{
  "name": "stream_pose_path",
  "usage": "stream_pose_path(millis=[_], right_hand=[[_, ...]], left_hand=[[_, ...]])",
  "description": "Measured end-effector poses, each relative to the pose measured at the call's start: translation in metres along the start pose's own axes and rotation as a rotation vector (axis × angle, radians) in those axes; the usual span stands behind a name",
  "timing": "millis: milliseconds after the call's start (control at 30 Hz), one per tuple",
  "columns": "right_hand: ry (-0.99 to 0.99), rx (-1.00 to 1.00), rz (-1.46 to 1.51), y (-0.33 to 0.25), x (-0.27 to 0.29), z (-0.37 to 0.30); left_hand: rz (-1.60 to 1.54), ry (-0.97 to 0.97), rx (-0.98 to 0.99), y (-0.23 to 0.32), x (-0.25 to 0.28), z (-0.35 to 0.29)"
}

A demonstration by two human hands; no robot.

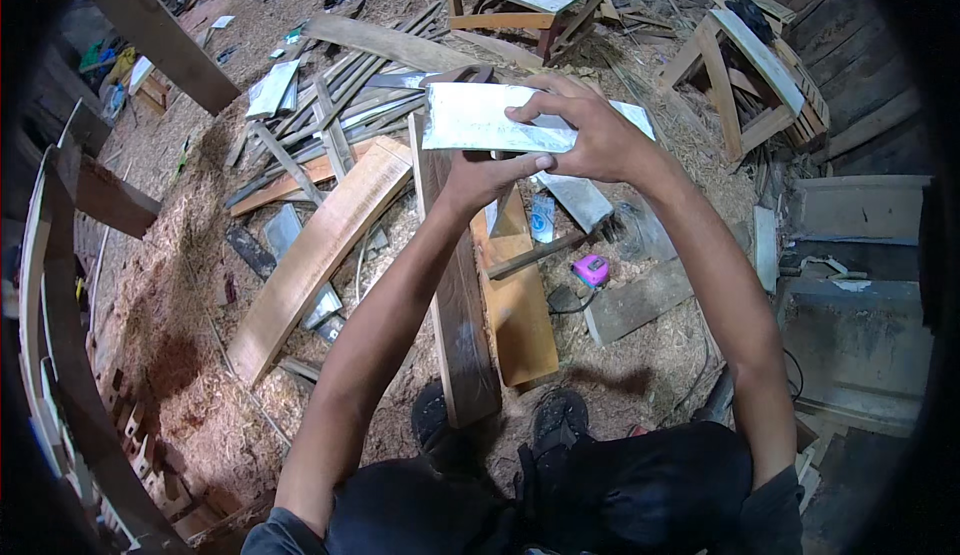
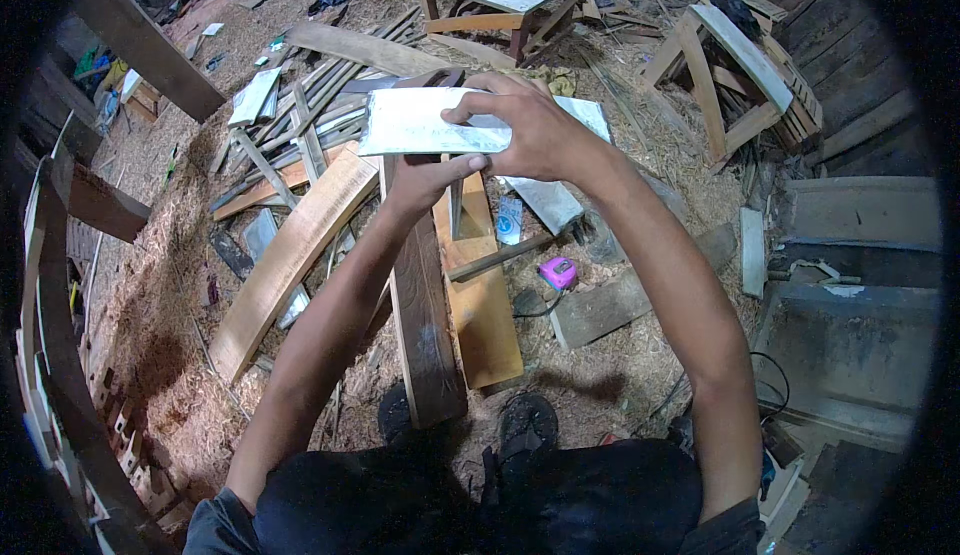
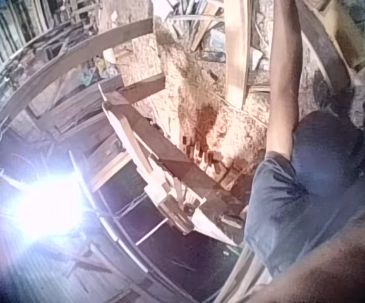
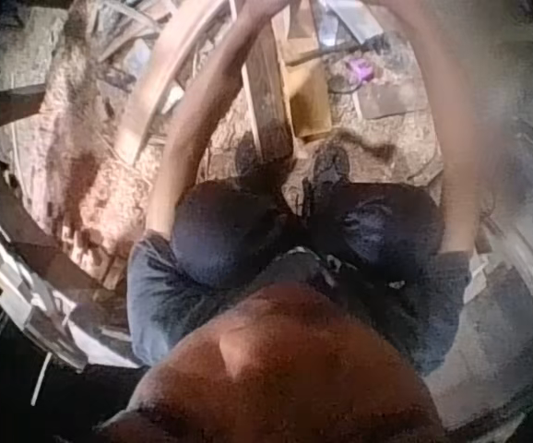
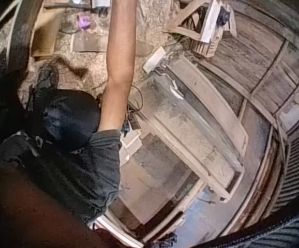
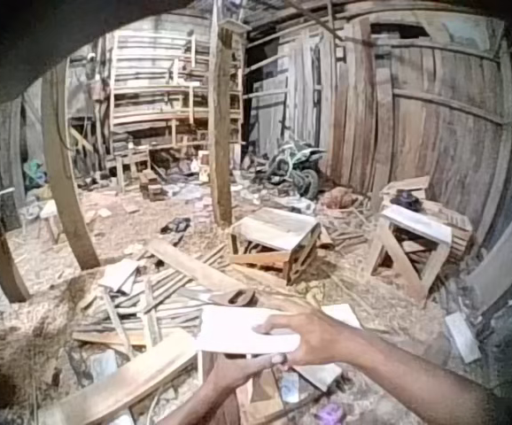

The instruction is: Measure and mark wooden pieces using a measuring tape and a pencil in a workshop environment.

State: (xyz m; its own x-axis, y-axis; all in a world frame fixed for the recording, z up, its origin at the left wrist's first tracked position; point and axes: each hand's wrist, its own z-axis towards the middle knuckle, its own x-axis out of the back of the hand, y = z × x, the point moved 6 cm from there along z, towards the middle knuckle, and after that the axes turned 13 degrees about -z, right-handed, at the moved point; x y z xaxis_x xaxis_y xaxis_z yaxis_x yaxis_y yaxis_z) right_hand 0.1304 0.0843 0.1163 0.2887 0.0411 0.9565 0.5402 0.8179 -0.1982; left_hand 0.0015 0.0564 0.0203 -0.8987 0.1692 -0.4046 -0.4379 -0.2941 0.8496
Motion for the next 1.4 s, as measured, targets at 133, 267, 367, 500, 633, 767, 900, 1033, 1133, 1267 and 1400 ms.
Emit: stream_pose_path(millis=[133, 267, 367, 500, 633, 767, 900, 1033, 1133, 1267, 1400], right_hand=[[0.008, 0.017, 0.01, 0.0, 0.003, 0.004], [-0.034, 0.005, -0.012, -0.01, 0.003, 0.007], [-0.016, -0.008, -0.049, -0.012, -0.001, 0.008], [-0.032, -0.033, -0.069, -0.017, -0.002, 0.009], [-0.011, -0.036, -0.124, -0.016, -0.001, 0.003], [0.026, -0.03, -0.129, -0.011, -0.004, -0.001], [0.065, 0.008, -0.123, -0.015, -0.006, 0.002], [0.077, 0.011, -0.116, -0.016, -0.006, 0.004], [0.067, 0.0, -0.117, -0.015, -0.007, 0.004], [0.075, 0.014, -0.109, -0.01, -0.009, 0.002], [0.069, 0.02, -0.133, -0.012, -0.011, 0.003]], left_hand=[[0.018, -0.085, 0.135, 0.001, 0.002, 0.005], [0.254, -0.105, 0.016, 0.007, 0.002, -0.005], [0.162, -0.092, -0.011, 0.0, 0.009, -0.005], [-0.092, -0.103, 0.041, 0.003, 0.004, 0.0], [0.043, -0.131, 0.037, 0.004, -0.003, 0.002], [-0.063, -0.08, 0.033, 0.006, -0.01, -0.002], [-0.153, -0.032, -0.064, 0.006, 0.001, -0.003], [-0.069, -0.077, -0.065, 0.012, 0.0, -0.001], [-0.042, -0.102, -0.1, 0.018, -0.003, 0.0], [0.02, -0.121, -0.054, 0.016, -0.008, 0.001], [0.047, -0.1, -0.047, 0.021, -0.006, 0.0]])
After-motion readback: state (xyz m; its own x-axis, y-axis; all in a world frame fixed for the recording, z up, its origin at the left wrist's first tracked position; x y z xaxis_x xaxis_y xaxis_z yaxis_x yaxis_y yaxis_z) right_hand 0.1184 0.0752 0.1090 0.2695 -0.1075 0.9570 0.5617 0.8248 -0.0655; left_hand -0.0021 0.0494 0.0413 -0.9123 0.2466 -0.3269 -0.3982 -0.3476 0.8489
